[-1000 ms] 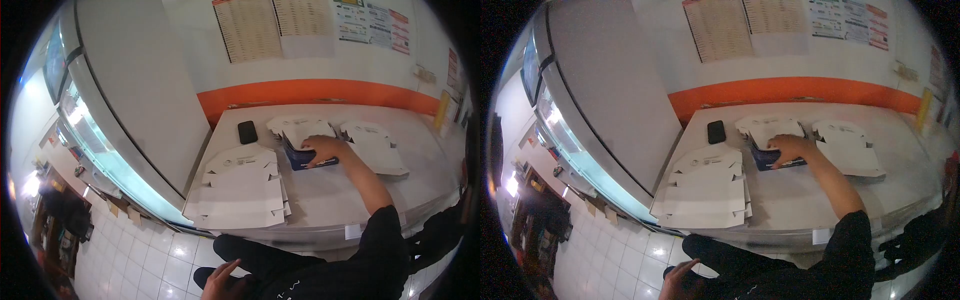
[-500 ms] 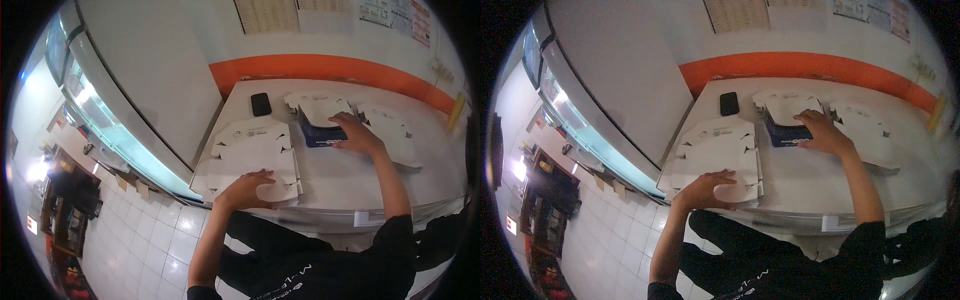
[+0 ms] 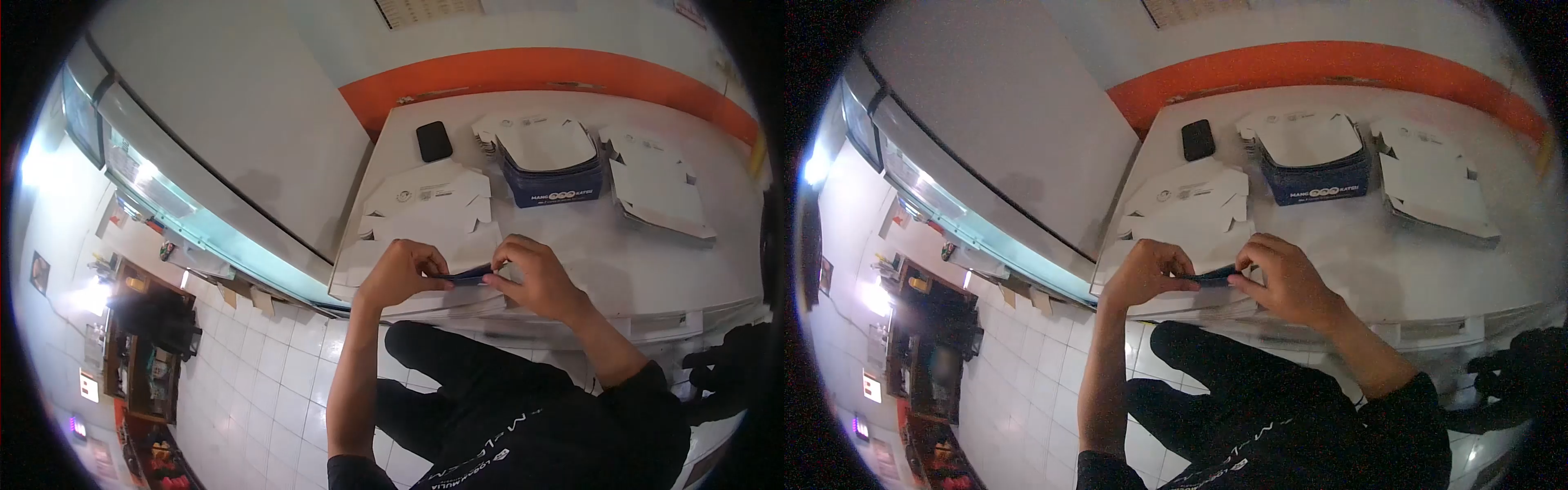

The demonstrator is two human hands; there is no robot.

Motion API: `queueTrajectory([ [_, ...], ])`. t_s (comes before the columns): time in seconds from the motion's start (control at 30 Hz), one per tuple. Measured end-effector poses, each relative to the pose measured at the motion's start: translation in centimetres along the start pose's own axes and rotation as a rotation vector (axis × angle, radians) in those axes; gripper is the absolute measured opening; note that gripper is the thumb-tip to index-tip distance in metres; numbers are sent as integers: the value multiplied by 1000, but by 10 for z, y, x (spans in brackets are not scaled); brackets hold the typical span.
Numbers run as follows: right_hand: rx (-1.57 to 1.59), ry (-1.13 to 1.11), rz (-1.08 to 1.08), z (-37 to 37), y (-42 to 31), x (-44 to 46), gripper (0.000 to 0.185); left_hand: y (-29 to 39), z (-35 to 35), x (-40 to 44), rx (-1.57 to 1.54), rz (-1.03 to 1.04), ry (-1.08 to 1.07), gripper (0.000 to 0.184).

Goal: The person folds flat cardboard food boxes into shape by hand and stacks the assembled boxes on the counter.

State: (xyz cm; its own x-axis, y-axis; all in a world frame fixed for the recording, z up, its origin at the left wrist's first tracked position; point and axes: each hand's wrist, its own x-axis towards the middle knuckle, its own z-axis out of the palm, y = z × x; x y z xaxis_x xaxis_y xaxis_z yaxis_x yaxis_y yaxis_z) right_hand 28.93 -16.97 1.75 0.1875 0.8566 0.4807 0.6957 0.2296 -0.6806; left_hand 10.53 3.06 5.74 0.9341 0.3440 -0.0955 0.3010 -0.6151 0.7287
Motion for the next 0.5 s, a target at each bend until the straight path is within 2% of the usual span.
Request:
queueTrajectory([
  [0.2,249,7,96,15,13,-14,24,-28,-5,17,-162,34,-250,49],
  [0.37,311,23,125,20,13,-19,22,-33,-2,22,-197,40,-374,59],
  [0.5,358,-28,203,14,9,-18,21,-41,4,24,-173,90,-387,55],
])
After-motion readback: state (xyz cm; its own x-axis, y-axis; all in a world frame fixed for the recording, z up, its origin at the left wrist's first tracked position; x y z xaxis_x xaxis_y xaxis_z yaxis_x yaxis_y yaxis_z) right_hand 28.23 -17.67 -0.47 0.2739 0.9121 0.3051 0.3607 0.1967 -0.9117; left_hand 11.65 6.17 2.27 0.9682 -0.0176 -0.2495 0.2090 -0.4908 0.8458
